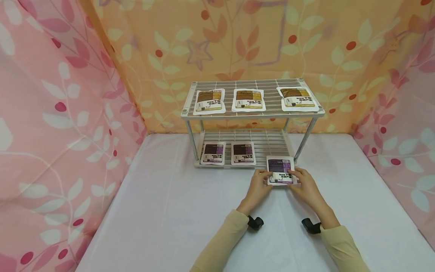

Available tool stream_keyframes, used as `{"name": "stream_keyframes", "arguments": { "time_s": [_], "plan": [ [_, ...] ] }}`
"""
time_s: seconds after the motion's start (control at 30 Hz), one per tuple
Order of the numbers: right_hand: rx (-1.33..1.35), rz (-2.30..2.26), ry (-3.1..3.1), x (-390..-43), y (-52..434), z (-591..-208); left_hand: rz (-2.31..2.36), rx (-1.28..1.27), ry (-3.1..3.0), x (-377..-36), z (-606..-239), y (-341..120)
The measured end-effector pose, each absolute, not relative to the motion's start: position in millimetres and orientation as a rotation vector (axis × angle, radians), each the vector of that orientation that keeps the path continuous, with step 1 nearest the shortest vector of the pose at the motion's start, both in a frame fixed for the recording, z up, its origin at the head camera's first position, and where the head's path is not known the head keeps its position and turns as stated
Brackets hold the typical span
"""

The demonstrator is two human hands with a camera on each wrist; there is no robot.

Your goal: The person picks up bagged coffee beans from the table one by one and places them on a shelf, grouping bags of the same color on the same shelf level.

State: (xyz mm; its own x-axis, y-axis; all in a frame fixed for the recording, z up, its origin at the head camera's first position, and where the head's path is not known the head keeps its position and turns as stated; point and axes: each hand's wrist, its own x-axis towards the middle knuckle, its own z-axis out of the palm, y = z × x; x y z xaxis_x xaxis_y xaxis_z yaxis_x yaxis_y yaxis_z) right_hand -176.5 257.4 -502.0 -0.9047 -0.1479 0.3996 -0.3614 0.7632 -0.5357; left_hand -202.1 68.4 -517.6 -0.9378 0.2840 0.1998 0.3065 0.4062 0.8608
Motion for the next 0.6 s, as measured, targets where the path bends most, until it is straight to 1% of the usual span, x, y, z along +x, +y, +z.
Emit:
{"name": "stream_keyframes", "arguments": {
  "time_s": [0.6],
  "plan": [
    [0.365, 0.809, -2.599, -206, 253, -506, -1.340, -0.529, -2.669, -223, -510, 75]
  ]
}}
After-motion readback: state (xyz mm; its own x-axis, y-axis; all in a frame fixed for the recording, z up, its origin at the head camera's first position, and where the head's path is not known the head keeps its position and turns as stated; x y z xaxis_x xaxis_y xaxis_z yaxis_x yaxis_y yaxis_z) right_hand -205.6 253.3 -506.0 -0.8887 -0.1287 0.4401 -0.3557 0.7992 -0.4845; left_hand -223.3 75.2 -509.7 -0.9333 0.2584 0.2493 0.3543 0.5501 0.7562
